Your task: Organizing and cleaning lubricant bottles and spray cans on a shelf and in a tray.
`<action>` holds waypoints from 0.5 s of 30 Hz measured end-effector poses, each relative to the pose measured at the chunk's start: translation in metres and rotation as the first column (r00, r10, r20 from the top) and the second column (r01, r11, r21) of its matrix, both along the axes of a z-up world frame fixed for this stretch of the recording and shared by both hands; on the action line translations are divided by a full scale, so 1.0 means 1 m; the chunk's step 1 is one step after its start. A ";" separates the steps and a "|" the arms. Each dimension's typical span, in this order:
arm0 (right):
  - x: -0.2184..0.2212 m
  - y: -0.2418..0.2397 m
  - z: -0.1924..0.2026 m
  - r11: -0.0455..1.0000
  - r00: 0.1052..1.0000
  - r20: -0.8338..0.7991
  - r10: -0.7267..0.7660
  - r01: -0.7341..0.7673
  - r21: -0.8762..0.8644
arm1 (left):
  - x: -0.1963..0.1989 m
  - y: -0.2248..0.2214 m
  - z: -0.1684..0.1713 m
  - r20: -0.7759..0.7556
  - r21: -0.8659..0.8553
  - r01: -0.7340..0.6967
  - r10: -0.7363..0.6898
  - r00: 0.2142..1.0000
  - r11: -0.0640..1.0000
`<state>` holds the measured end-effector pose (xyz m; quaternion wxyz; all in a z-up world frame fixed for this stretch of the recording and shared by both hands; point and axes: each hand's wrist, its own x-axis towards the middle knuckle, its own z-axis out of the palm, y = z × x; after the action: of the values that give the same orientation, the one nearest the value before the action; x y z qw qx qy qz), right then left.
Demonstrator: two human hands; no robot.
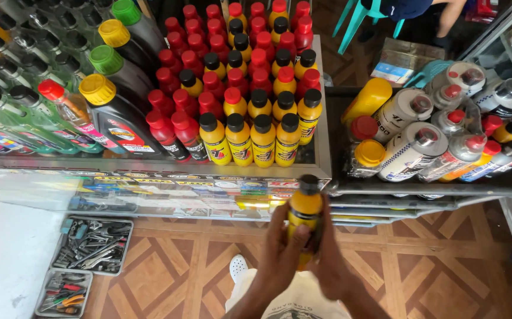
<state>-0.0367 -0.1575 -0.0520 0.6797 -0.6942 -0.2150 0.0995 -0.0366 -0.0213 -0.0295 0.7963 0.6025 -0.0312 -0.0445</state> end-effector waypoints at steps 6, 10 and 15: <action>0.010 0.010 0.034 0.970 0.957 0.160 -0.240 0.241 0.015 | 0.009 -0.004 -0.011 0.029 0.098 0.032 -0.035 0.999 0.995; -0.012 0.012 0.007 0.994 0.901 0.431 -0.050 0.087 -0.065 | 0.014 0.007 -0.004 0.126 0.028 -0.070 0.066 0.990 0.997; 0.009 0.008 0.026 0.976 0.969 0.130 -0.210 0.216 -0.027 | -0.003 -0.003 0.003 0.129 -0.102 0.053 -0.040 0.991 0.993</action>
<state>-0.0280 -0.1490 -0.0258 0.6571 -0.7319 -0.1799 -0.0141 -0.0395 -0.0239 -0.0268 0.8219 0.5605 -0.0983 -0.0230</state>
